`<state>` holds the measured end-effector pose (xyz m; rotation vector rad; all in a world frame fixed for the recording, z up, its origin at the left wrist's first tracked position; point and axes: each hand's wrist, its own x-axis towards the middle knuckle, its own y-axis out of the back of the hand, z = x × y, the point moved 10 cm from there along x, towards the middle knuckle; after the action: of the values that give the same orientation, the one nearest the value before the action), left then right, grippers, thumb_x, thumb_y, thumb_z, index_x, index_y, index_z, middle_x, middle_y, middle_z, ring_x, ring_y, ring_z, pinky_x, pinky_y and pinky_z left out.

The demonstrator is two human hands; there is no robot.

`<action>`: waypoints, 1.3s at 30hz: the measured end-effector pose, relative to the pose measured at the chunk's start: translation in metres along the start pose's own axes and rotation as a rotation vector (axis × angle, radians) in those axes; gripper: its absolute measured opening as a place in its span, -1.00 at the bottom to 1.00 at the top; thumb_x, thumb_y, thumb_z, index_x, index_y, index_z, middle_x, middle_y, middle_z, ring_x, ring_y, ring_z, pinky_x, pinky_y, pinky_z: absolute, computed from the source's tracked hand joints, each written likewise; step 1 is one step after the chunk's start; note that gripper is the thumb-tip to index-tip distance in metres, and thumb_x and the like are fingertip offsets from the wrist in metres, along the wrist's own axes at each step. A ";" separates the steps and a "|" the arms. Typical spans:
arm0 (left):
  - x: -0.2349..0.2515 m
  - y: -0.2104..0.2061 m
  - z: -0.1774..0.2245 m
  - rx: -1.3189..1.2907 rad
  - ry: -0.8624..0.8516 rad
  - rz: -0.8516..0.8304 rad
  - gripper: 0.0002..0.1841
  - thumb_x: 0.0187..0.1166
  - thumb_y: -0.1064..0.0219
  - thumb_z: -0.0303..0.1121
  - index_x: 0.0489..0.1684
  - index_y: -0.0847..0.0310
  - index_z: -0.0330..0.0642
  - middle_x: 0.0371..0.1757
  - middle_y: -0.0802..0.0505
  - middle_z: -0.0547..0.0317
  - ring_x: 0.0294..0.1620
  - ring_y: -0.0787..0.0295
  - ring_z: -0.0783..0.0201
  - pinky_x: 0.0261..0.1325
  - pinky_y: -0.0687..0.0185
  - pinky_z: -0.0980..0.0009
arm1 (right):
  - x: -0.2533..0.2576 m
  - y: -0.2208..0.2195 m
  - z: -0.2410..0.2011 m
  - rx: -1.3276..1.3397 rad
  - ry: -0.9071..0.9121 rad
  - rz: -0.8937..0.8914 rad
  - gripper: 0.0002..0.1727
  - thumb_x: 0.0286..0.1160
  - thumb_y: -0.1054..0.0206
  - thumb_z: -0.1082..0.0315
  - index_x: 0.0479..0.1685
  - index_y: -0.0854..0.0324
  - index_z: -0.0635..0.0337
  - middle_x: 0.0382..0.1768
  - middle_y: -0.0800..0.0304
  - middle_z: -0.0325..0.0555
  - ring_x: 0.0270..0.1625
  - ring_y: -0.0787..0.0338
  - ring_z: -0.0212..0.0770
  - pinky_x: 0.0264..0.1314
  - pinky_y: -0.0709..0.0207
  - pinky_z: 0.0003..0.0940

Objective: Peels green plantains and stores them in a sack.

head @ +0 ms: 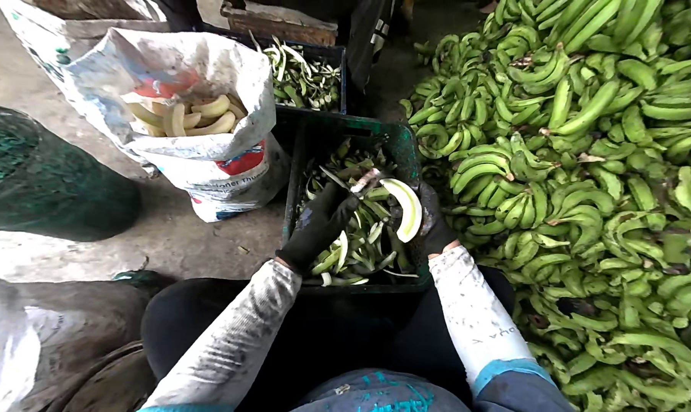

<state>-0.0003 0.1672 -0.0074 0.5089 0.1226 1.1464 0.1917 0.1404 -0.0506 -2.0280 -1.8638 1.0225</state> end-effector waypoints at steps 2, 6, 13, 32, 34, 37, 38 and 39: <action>-0.006 -0.011 0.024 0.098 -0.191 -0.052 -0.60 0.72 -0.21 -0.02 0.21 -0.64 -0.15 -0.11 -0.81 0.13 -0.14 -0.78 0.27 -0.03 -0.77 0.16 | -0.002 0.007 -0.013 -0.033 0.113 -0.019 -0.57 0.78 0.07 -0.02 0.11 -0.64 0.02 -0.29 -0.79 -0.22 -0.38 -0.76 -0.38 -0.35 -0.72 -0.44; -0.023 -0.046 0.060 0.334 -0.435 -0.122 -0.58 0.59 -0.30 -0.03 0.14 -0.73 -0.16 -0.06 -0.83 0.01 -0.04 -0.81 0.00 -0.03 -0.74 0.00 | -0.005 0.017 -0.018 -0.150 0.135 0.052 -0.57 0.83 0.16 0.02 0.09 -0.56 0.05 -0.33 -0.76 -0.23 -0.40 -0.76 -0.40 -0.38 -0.70 -0.50; 0.002 -0.021 -0.007 0.151 0.037 0.018 -0.65 0.77 -0.21 -0.08 0.24 -0.60 -0.14 -0.04 -0.81 -0.03 -0.11 -0.79 0.06 -0.02 -0.74 -0.01 | -0.012 -0.003 0.000 -0.208 0.079 0.037 -0.63 0.82 0.08 0.09 0.07 -0.63 0.03 -0.32 -0.79 -0.23 -0.40 -0.75 -0.39 -0.39 -0.69 -0.47; -0.050 -0.024 -0.047 0.594 0.521 -0.675 -0.50 0.71 -0.21 -0.05 0.31 -0.59 -0.36 0.34 -0.71 -0.34 0.48 -0.56 -0.32 0.46 -0.36 -0.35 | 0.091 -0.080 0.027 -0.826 -0.079 0.152 -0.60 0.86 0.08 0.14 0.28 -0.55 0.18 -0.01 -0.70 -0.02 -0.06 -0.69 -0.19 -0.04 -0.61 -0.19; -0.033 -0.007 -0.039 0.541 0.500 -0.457 -0.51 0.74 -0.15 -0.01 0.35 -0.59 -0.24 0.28 -0.76 -0.23 0.41 -0.64 -0.23 0.39 -0.48 -0.25 | 0.126 -0.148 0.001 -0.525 -0.025 0.074 -0.68 0.76 0.04 0.11 -0.05 -0.55 0.10 -0.35 -0.66 -0.15 -0.37 -0.68 -0.27 -0.38 -0.60 -0.31; -0.019 0.011 -0.030 0.496 0.484 -0.359 -0.50 0.73 -0.14 0.04 0.30 -0.59 -0.22 0.20 -0.78 -0.20 0.33 -0.70 -0.21 0.28 -0.55 -0.23 | 0.147 -0.229 -0.059 -0.577 0.251 -0.183 -0.69 0.84 0.07 0.14 0.13 -0.51 0.10 -0.23 -0.67 -0.16 -0.27 -0.70 -0.27 -0.25 -0.66 -0.31; -0.020 0.013 -0.027 0.482 0.474 -0.367 -0.49 0.73 -0.14 0.03 0.35 -0.58 -0.22 0.23 -0.78 -0.21 0.36 -0.68 -0.21 0.32 -0.53 -0.24 | 0.140 -0.244 -0.074 -0.758 0.404 -0.251 -0.63 0.87 0.11 0.15 0.31 -0.45 0.16 -0.11 -0.68 -0.07 -0.19 -0.73 -0.23 -0.22 -0.66 -0.33; -0.023 0.014 -0.025 0.471 0.463 -0.385 -0.48 0.74 -0.14 0.02 0.38 -0.56 -0.23 0.26 -0.76 -0.23 0.38 -0.66 -0.22 0.35 -0.51 -0.26 | 0.116 -0.261 -0.086 -1.036 0.585 -0.246 -0.57 0.89 0.17 0.22 0.41 -0.39 0.34 -0.03 -0.65 0.11 -0.16 -0.72 -0.15 -0.24 -0.62 -0.36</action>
<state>-0.0298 0.1593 -0.0267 0.5928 0.8708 0.8335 0.0318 0.3222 0.1227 -2.0450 -2.3756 -0.7187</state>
